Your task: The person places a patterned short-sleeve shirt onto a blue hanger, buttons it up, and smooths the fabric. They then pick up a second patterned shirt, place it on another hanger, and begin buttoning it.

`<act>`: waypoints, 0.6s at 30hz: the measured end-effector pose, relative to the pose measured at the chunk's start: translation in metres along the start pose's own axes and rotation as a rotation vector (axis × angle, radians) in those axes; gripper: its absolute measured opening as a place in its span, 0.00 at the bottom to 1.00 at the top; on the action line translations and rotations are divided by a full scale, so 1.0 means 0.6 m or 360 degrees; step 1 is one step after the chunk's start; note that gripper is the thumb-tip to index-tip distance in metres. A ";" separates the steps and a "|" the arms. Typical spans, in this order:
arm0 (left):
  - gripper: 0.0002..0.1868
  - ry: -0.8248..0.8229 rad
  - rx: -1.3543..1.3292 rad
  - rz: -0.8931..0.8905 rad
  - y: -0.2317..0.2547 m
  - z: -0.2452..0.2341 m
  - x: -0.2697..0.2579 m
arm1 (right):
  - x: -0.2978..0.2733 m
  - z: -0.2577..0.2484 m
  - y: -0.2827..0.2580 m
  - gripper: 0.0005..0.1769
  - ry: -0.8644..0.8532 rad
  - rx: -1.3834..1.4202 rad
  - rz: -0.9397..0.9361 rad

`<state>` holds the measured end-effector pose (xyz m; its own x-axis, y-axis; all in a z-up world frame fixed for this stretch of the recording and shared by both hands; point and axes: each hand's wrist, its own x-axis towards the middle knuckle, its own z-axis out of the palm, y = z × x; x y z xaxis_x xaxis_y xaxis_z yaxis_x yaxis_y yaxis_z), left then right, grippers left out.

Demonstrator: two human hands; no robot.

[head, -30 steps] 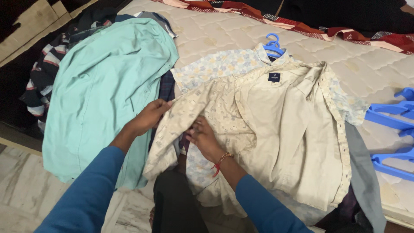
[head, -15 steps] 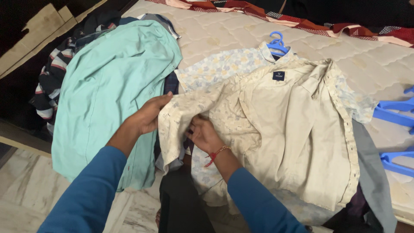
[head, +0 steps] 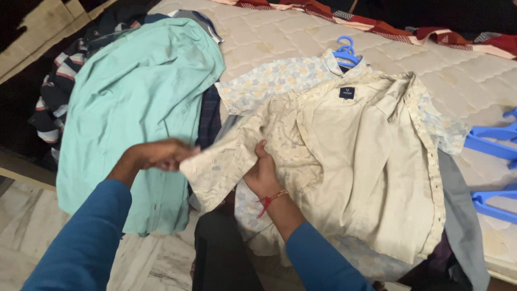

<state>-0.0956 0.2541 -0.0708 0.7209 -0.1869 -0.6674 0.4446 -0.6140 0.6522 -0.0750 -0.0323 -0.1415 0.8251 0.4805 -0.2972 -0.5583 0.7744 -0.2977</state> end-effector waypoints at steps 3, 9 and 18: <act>0.32 -0.0202 -0.0201 -0.0112 -0.035 0.010 0.005 | -0.016 0.012 -0.001 0.38 -0.0162 -0.0003 0.0099; 0.29 -0.0190 -0.1173 0.0201 -0.030 0.010 -0.022 | -0.052 0.027 0.009 0.33 -0.0559 -0.0350 0.0540; 0.40 -0.0207 -0.0033 -0.0556 -0.032 -0.014 -0.026 | -0.029 -0.006 0.006 0.26 -0.0602 -0.0551 0.0534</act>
<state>-0.1113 0.2752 -0.0700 0.4507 -0.0657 -0.8903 0.6633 -0.6428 0.3832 -0.0918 -0.0393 -0.1408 0.5379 0.8368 -0.1020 -0.7364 0.4075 -0.5401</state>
